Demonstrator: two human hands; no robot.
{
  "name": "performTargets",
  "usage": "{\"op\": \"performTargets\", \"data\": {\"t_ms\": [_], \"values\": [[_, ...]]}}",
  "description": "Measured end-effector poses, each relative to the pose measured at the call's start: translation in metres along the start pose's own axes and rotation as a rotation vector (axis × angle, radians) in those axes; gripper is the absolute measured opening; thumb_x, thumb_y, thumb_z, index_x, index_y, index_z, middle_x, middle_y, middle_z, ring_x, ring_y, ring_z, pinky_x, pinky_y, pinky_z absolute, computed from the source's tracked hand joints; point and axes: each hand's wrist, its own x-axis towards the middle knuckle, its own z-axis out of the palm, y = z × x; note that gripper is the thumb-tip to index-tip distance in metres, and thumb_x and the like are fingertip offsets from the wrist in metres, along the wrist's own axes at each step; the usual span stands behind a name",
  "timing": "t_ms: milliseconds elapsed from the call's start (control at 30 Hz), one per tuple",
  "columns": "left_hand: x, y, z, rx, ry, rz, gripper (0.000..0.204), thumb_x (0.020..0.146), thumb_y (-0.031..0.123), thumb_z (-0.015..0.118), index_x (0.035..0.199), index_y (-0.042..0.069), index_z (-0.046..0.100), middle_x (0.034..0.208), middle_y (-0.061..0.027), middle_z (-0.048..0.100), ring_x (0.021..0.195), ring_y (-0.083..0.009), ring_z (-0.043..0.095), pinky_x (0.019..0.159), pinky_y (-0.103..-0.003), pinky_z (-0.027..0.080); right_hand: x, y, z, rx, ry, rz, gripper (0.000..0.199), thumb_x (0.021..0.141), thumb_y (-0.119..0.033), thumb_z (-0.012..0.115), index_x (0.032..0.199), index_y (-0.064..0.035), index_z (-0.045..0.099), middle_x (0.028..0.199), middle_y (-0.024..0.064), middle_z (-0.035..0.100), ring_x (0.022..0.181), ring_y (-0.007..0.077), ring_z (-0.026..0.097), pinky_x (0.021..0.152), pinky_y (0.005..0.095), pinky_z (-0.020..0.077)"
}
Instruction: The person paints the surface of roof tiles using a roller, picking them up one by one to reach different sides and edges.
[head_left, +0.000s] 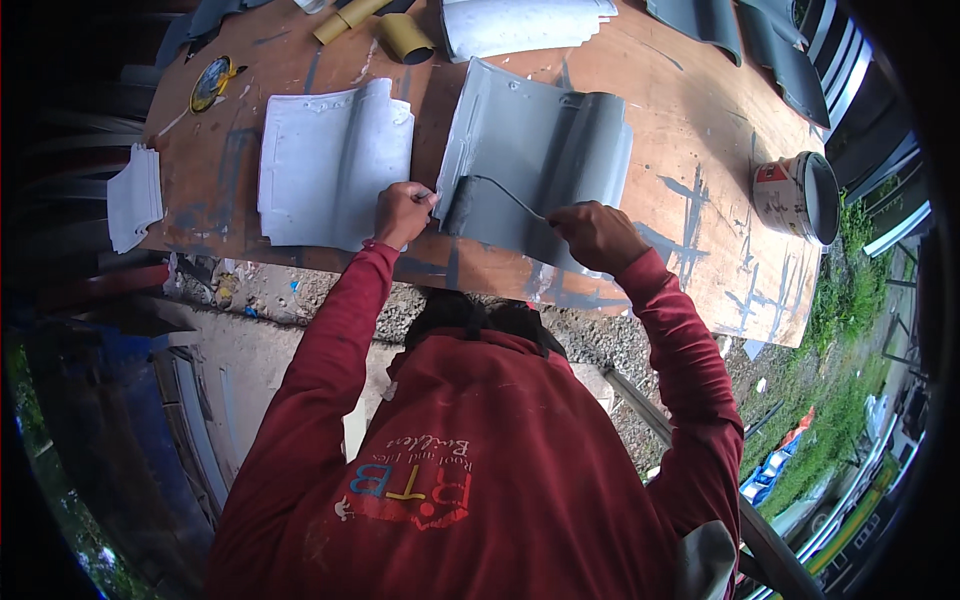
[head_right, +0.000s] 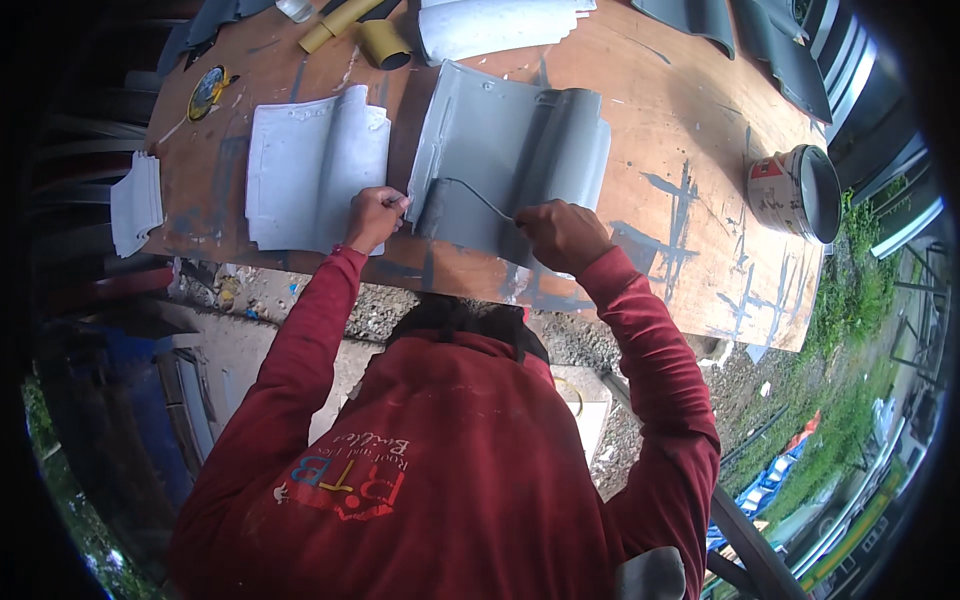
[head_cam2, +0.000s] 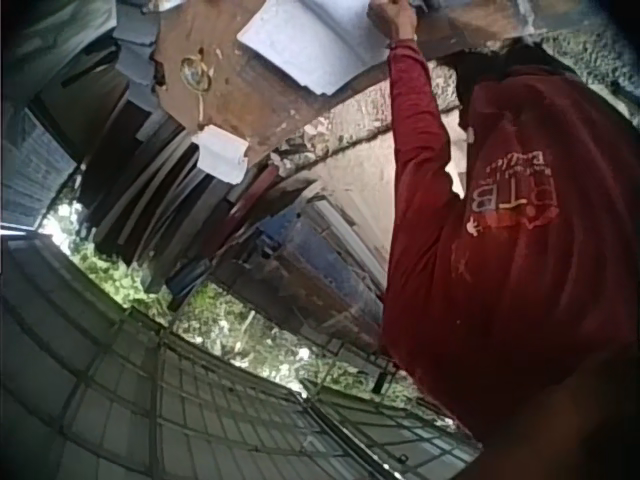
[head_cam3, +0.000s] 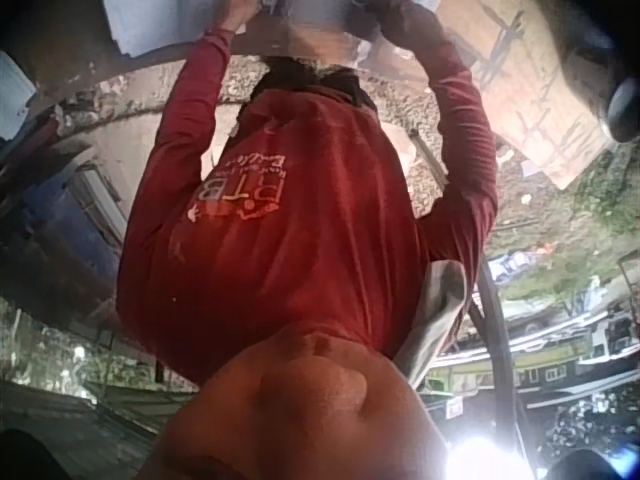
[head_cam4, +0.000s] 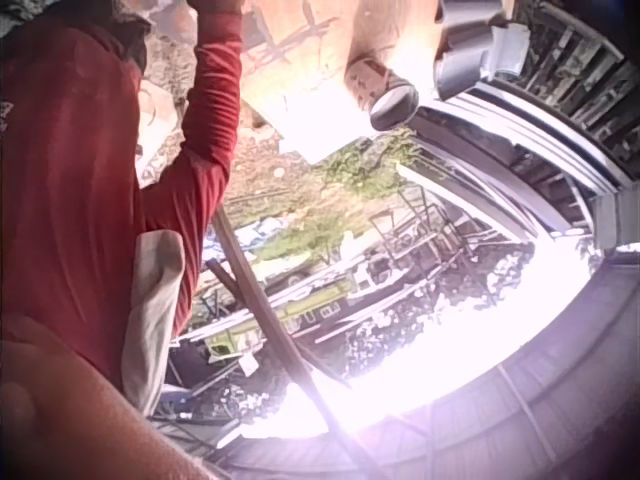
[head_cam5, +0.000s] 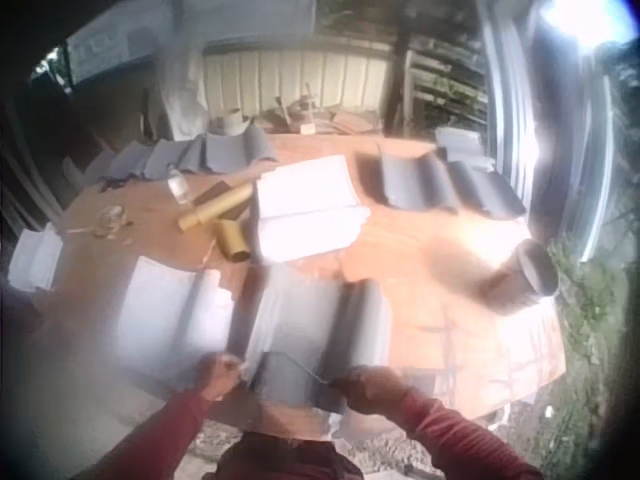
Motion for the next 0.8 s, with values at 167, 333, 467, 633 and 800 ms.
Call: {"op": "performTargets", "data": {"t_ms": [167, 333, 467, 633, 800], "values": [[0.002, -0.007, -0.006, -0.023, -0.001, 0.136, 0.017, 0.088, 0.019, 0.080, 0.091, 0.002, 0.078, 0.076, -0.0125, 0.075, 0.067, -0.0238, 0.072, 0.065, -0.038, 0.055, -0.006, 0.019, -0.078, -0.244, -0.211, 0.122, 0.019, 0.093, -0.018, 0.068, 0.106, -0.0092, 0.079, 0.099, 0.0141, 0.077, 0.089, 0.0352, 0.073, 0.082, 0.0436, 0.0574], [0.007, -0.001, -0.012, -0.048, -0.047, 0.205, 0.018, 0.088, 0.019, 0.079, 0.090, 0.002, 0.077, 0.075, -0.0149, 0.073, 0.066, -0.0278, 0.071, 0.065, -0.040, 0.054, -0.041, 0.017, -0.168, -0.429, -0.282, 0.027, 0.015, 0.089, -0.018, 0.070, 0.097, -0.0084, 0.079, 0.096, 0.0098, 0.076, 0.094, 0.0311, 0.070, 0.087, 0.0433, 0.0557], [0.008, -0.003, -0.023, -0.062, -0.098, 0.190, 0.018, 0.089, 0.019, 0.078, 0.086, 0.002, 0.076, 0.073, -0.0164, 0.072, 0.066, -0.0301, 0.070, 0.064, -0.041, 0.053, 0.004, -0.006, -0.176, -0.245, -0.312, 0.361, 0.017, 0.088, -0.017, 0.070, 0.099, -0.0087, 0.079, 0.095, 0.0144, 0.077, 0.093, 0.0325, 0.072, 0.086, 0.0425, 0.0559], [0.014, -0.001, -0.022, -0.073, -0.175, 0.195, 0.019, 0.089, 0.020, 0.077, 0.086, 0.001, 0.075, 0.074, -0.0172, 0.071, 0.068, -0.0313, 0.070, 0.065, -0.042, 0.052, 0.065, 0.014, -0.099, -0.168, -0.300, 0.256, 0.023, 0.090, -0.018, 0.068, 0.109, -0.0078, 0.078, 0.100, 0.0159, 0.077, 0.095, 0.0346, 0.072, 0.087, 0.0433, 0.0557], [0.016, -0.002, -0.022, -0.086, -0.190, 0.220, 0.019, 0.089, 0.019, 0.077, 0.087, 0.000, 0.074, 0.076, -0.0191, 0.071, 0.069, -0.0343, 0.070, 0.066, -0.042, 0.052, 0.096, 0.015, -0.065, 0.164, -0.271, 0.257, 0.024, 0.092, -0.016, 0.070, 0.112, -0.0062, 0.077, 0.104, 0.0158, 0.076, 0.094, 0.0336, 0.072, 0.088, 0.0408, 0.0563]]}}
